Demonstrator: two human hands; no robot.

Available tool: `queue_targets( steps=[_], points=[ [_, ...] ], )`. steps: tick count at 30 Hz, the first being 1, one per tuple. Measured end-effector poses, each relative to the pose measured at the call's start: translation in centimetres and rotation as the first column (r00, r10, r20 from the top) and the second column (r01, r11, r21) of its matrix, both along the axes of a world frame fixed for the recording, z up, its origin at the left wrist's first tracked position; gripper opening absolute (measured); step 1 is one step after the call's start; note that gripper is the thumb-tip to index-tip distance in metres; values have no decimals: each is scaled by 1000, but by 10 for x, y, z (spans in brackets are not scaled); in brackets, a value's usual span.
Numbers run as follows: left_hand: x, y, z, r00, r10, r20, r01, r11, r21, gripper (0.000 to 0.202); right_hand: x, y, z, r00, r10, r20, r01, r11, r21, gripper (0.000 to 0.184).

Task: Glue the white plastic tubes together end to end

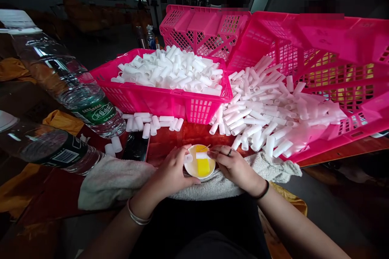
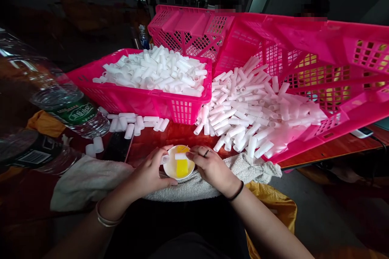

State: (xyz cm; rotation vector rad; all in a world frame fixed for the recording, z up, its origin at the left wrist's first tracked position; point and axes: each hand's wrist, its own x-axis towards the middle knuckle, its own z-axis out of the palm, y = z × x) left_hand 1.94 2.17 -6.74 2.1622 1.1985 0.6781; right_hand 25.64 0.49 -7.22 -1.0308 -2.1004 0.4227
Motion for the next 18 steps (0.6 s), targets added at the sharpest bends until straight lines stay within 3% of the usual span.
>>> queue_targets(
  steps=[6, 12, 16, 18],
  points=[
    [-4, 1, -6, 999, 5, 46, -1, 997, -75, 85, 0, -3, 6, 983, -61, -175, 7, 955, -295, 30],
    [-3, 1, -5, 999, 37, 37, -32, 990, -140, 83, -4, -4, 0, 988, -66, -140, 53, 994, -93, 14],
    [-4, 1, -3, 998, 39, 42, -31, 985, -168, 83, -7, -3, -4, 955, -149, -257, 67, 951, -303, 23],
    [-4, 1, -3, 998, 45, 37, -38, 986, -165, 83, -8, -4, -3, 961, -171, -215, 104, 950, -293, 20]
  ],
)
